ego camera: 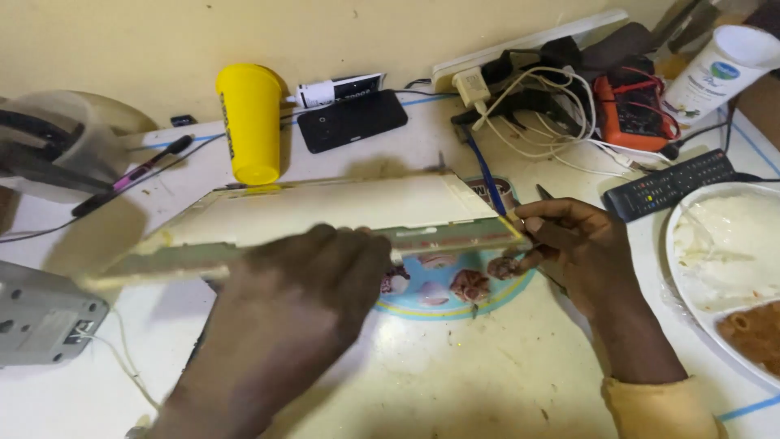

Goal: Disassembling the layers of a laptop LCD screen, including removing tape and disconnecting ribbon cables.

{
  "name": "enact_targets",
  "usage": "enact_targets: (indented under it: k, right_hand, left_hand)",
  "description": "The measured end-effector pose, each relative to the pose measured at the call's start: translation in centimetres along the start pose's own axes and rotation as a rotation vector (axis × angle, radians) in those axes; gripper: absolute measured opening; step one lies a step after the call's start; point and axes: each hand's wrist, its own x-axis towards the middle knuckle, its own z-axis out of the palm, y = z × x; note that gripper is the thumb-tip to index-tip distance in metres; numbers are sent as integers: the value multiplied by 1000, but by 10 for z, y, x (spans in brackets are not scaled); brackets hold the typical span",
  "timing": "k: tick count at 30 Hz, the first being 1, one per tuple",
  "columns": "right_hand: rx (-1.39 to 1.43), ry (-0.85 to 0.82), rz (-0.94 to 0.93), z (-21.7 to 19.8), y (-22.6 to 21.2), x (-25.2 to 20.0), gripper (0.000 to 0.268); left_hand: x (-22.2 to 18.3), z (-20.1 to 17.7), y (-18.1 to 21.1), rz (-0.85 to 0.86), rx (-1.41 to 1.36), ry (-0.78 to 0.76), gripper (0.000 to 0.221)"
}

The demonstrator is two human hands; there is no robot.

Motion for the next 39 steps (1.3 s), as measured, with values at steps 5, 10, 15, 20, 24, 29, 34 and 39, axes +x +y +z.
enact_targets:
  k: [5, 10, 15, 20, 24, 29, 34, 39]
  right_hand:
    - [-61, -1, -3, 8, -6, -5, 20]
    - [-92, 46, 93, 28, -25, -17, 24]
    - [-4, 70, 96, 35, -24, -20, 27]
    - [-226, 3, -64, 31, -19, -17, 35]
    - [-583, 54, -124, 33, -20, -20, 31]
    - [-622, 69, -17, 43, -25, -24, 22]
    - [-705, 40, -97, 43, -26, -25, 15]
    - [-598, -3, -26, 56, -41, -34, 14]
  left_hand:
    - [33, -20, -61, -46, -181, 248, 29]
    - [50, 0, -75, -103, -385, 385, 34]
    - [50, 6, -71, -181, -488, 408, 31]
    - [46, -6, -78, -127, -448, 284, 26]
    - [39, -12, -85, -144, -362, 167, 43]
    - [33, -18, -92, -137, -276, 47, 60]
    - [26, -29, -92, -31, -317, 48, 17]
    - [29, -14, -72, -115, -184, 50, 16]
